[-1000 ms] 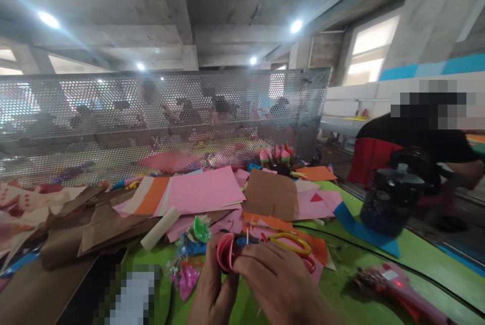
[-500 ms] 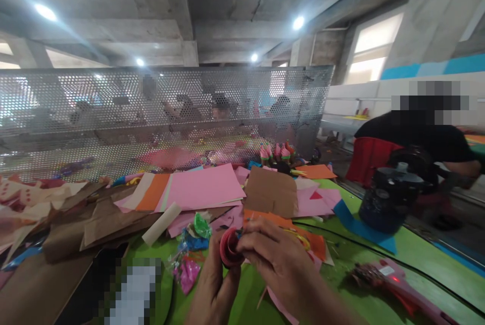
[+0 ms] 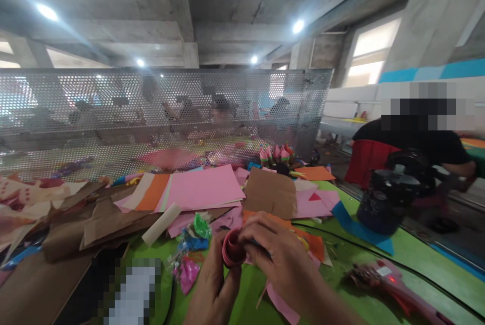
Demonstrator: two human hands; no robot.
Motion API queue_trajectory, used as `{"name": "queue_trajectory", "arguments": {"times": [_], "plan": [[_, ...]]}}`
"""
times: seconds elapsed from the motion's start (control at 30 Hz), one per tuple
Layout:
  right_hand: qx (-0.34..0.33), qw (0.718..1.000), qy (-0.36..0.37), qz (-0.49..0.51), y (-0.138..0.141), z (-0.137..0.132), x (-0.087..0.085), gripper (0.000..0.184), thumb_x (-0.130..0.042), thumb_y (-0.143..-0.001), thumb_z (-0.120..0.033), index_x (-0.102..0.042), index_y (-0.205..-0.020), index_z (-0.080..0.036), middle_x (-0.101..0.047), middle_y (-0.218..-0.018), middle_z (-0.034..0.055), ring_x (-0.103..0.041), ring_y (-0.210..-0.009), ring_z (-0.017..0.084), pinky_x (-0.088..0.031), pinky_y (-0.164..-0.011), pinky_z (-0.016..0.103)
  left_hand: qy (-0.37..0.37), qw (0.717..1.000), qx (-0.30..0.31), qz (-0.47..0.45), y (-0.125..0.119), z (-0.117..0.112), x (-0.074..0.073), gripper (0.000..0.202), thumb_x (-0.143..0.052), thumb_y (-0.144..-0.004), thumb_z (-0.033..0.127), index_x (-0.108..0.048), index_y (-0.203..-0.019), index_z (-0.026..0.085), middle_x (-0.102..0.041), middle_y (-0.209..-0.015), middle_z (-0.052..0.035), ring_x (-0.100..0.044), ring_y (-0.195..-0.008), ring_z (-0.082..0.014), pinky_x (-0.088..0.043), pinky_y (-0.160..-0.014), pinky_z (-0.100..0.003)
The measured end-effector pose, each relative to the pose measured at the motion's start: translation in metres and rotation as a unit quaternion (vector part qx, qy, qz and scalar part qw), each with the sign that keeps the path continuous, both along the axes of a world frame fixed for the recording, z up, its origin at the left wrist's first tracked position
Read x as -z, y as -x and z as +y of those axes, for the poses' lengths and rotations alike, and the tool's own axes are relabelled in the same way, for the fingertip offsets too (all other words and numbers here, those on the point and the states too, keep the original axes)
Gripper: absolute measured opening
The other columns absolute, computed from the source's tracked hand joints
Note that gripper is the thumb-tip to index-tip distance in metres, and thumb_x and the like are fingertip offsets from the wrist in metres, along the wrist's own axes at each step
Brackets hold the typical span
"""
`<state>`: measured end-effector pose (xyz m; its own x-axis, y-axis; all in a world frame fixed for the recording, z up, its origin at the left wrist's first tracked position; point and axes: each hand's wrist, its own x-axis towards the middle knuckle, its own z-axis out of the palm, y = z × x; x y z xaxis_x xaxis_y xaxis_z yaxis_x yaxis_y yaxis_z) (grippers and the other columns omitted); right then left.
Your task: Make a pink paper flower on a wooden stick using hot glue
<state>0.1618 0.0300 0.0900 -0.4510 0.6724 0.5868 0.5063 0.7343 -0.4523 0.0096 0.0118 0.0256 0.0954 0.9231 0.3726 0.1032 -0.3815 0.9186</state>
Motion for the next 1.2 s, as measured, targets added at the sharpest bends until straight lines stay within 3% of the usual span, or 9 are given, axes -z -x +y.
{"name": "queue_trajectory", "arguments": {"times": [0.23,0.43,0.7,0.97,1.2], "plan": [[-0.012,1.000,0.011,0.015,-0.0022,-0.0001,0.0018,0.023,-0.062,-0.084,0.002,-0.062,-0.087,-0.021,-0.062,-0.089,-0.0004,-0.059,-0.084,0.014,-0.043,-0.075,0.023,0.023,0.999,-0.022,-0.006,-0.0015,0.0004,0.0026,0.039,-0.044,-0.093,0.041,-0.052,-0.124,0.019,-0.059,-0.128,-0.0092,-0.047,-0.128,-0.0260,-0.036,-0.107,-0.037],[0.008,0.999,0.025,0.044,-0.0047,-0.0025,0.0036,0.029,-0.064,-0.080,0.003,-0.064,-0.094,-0.023,-0.065,-0.095,0.0004,-0.061,-0.089,0.015,-0.046,-0.080,0.023,0.005,1.000,-0.027,0.007,-0.0015,0.0020,0.0004,0.036,-0.042,-0.095,0.040,-0.052,-0.123,0.021,-0.058,-0.127,-0.0080,-0.053,-0.118,-0.0234,-0.038,-0.101,-0.036],[-0.001,0.999,0.043,0.024,-0.0023,-0.0043,0.0037,0.023,-0.064,-0.083,-0.001,-0.066,-0.090,-0.023,-0.065,-0.090,-0.0007,-0.061,-0.084,0.015,-0.046,-0.077,0.024,-0.024,0.998,-0.047,0.030,-0.0027,0.0009,-0.0010,0.036,-0.042,-0.095,0.041,-0.052,-0.122,0.019,-0.060,-0.123,-0.0092,-0.055,-0.117,-0.0243,-0.040,-0.101,-0.037],[-0.002,0.998,0.053,0.028,-0.0008,-0.0021,0.0040,0.025,-0.062,-0.081,0.004,-0.067,-0.084,-0.020,-0.067,-0.086,-0.0002,-0.062,-0.081,0.015,-0.046,-0.074,0.024,-0.025,0.999,-0.025,0.035,-0.0003,0.0011,0.0041,0.036,-0.043,-0.095,0.038,-0.048,-0.126,0.020,-0.059,-0.124,-0.0089,-0.054,-0.118,-0.0242,-0.038,-0.102,-0.039],[0.005,0.994,0.076,0.075,-0.0055,-0.0040,-0.0006,0.020,-0.064,-0.083,-0.004,-0.067,-0.093,-0.022,-0.067,-0.092,0.0010,-0.061,-0.086,0.015,-0.045,-0.076,0.023,-0.035,0.997,-0.062,0.024,-0.0027,0.0013,0.0014,0.032,-0.044,-0.093,0.032,-0.050,-0.122,0.021,-0.062,-0.119,-0.0075,-0.056,-0.114,-0.0240,-0.042,-0.098,-0.037]]}}
